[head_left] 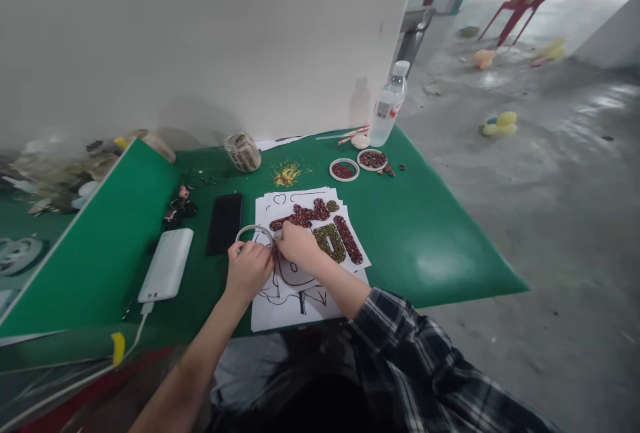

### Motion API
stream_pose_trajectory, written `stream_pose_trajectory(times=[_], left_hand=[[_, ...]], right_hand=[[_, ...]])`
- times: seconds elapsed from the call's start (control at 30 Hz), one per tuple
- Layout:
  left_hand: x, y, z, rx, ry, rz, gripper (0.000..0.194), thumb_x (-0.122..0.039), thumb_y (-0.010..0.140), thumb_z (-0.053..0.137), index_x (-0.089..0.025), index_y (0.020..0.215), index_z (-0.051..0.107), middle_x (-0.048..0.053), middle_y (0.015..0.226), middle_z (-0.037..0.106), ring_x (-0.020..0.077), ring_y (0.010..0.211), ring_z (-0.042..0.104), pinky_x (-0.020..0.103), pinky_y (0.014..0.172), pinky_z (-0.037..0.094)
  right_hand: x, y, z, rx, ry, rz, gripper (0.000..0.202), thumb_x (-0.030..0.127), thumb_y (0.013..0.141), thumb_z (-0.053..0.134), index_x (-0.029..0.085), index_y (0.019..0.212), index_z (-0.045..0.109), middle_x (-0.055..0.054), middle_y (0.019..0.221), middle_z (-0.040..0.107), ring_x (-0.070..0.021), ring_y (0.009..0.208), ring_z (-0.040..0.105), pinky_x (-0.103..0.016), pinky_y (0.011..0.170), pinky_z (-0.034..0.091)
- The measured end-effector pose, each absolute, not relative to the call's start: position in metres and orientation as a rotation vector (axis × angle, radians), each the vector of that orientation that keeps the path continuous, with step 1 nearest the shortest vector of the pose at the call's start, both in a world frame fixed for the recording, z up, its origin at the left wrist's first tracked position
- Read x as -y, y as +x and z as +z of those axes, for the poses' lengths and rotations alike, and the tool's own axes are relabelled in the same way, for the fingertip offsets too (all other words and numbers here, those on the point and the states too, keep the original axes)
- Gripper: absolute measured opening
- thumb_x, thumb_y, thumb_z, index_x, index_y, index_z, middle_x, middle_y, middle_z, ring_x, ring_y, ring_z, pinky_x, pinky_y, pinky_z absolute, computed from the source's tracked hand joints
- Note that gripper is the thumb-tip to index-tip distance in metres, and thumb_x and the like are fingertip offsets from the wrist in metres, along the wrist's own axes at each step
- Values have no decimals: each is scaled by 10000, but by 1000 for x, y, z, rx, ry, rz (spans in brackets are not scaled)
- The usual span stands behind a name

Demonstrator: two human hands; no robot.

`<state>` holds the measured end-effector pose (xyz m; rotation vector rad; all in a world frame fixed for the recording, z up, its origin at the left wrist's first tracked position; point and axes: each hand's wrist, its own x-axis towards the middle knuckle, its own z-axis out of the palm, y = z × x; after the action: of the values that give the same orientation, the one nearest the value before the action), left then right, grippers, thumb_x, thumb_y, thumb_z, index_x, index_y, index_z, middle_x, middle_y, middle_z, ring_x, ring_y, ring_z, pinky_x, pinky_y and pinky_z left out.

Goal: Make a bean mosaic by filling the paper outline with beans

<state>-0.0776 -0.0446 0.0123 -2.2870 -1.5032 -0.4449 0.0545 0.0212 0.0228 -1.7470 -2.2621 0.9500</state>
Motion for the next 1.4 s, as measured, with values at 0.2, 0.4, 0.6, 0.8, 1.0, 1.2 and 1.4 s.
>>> stream_pose_trajectory(times=[0.2, 0.4, 0.6, 0.8, 1.0, 1.2, 1.4], left_hand=[[49, -76, 9, 1571, -2241, -475, 141, -163, 817, 517, -186, 710, 606, 9, 609, 609, 188, 697, 559, 388, 787, 295], [53, -72, 9, 1613, -2232, -486, 170, -159, 809, 518, -184, 649, 568, 10, 589, 598, 182, 683, 553, 385, 787, 306], [55, -69, 14, 1630, -2233, -572, 160, -141, 796, 519, -183, 648, 561, 0, 578, 589, 175, 670, 552, 379, 780, 316], [81, -67, 19, 1644, -2209, -757, 166, -174, 815, 533, -195, 656, 578, -27, 560, 571, 147, 641, 551, 363, 794, 327], [90, -73, 25, 1715, -1999, -1001, 131, -188, 858, 518, -194, 758, 602, -30, 556, 556, 137, 601, 538, 364, 785, 331], [91, -74, 26, 1715, -1975, -1136, 131, -212, 862, 512, -208, 780, 614, -11, 631, 622, 148, 652, 583, 362, 799, 358], [94, -73, 26, 1714, -1974, -1183, 145, -216, 871, 501, -206, 794, 624, -1, 677, 652, 153, 687, 595, 354, 809, 359]], right_hand=[[-10, 51, 31, 2334, -1736, 826, 302, 176, 779, 469, 125, 1075, 498, -146, 914, 677, -272, 873, 656, -332, 694, 463], [-9, 50, 31, 2329, -1720, 844, 273, 168, 799, 452, 140, 1067, 500, -152, 934, 673, -264, 874, 659, -335, 709, 459], [-10, 47, 30, 2337, -1715, 826, 289, 141, 807, 430, 141, 1086, 506, -160, 930, 676, -257, 872, 660, -333, 706, 459], [-7, 46, 31, 2387, -1709, 758, 333, 128, 809, 418, 138, 1134, 491, -153, 908, 681, -268, 853, 667, -328, 678, 461], [-10, 49, 27, 2334, -1729, 813, 291, 199, 830, 434, 121, 1093, 533, -165, 885, 682, -275, 836, 663, -331, 679, 445], [-12, 53, 24, 2261, -1674, 922, 145, 266, 811, 517, 163, 880, 592, -81, 730, 679, -202, 700, 642, -263, 605, 410], [-9, 58, 24, 2208, -1503, 1001, 140, 294, 806, 560, 158, 814, 591, -7, 549, 614, -142, 544, 573, -221, 542, 368]])
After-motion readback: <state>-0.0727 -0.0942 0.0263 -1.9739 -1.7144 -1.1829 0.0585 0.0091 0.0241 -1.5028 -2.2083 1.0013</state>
